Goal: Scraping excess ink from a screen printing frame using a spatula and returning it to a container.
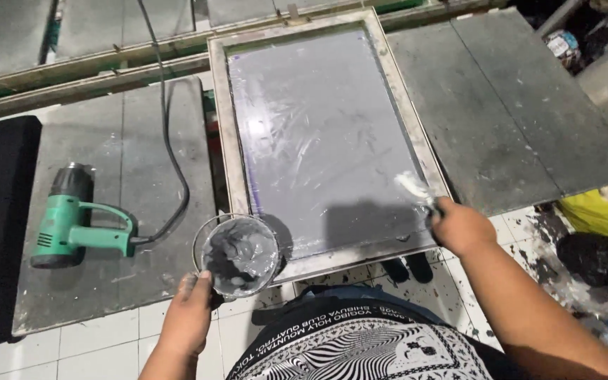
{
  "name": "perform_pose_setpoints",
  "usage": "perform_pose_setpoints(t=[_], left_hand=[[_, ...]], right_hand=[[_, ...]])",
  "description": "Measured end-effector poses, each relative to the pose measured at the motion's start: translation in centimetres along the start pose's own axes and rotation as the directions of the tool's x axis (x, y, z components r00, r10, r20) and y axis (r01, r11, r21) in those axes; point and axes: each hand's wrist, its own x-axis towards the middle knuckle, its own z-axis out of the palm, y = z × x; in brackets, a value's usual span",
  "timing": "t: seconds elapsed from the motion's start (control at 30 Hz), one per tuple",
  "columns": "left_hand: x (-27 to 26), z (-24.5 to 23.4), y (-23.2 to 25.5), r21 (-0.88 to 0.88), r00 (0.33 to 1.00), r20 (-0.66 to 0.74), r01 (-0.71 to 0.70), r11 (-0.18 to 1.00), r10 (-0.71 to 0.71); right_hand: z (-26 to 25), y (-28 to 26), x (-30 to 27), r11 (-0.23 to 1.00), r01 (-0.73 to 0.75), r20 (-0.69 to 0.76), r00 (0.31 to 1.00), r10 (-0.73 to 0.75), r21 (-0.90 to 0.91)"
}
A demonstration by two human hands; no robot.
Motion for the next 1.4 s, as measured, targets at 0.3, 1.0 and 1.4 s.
perform_pose_setpoints(t=[0.3,1.0,1.4], left_hand=[[0.8,0.2,-0.1,-0.11,0.999,0.036,-0.003,0.994,0.007],[6.1,-1.6,-2.3,-0.241,0.925,0.365,-0.011,0.97,0.101],[3.0,-3.0,0.8,0.055,0.928,0.37,0.012,0.998,-0.031]], right_hand=[[-1.3,-0.8,-2.3,0.953,0.302,0.13,0.945,-0.299,-0.01],[-8.9,-4.1,-6.1,0.854,-0.054,0.119,0.984,0.134,-0.517],[-9.6,-6.1,1.8,0.592,0.163,-0.003,0.963,-0.269,-0.789]])
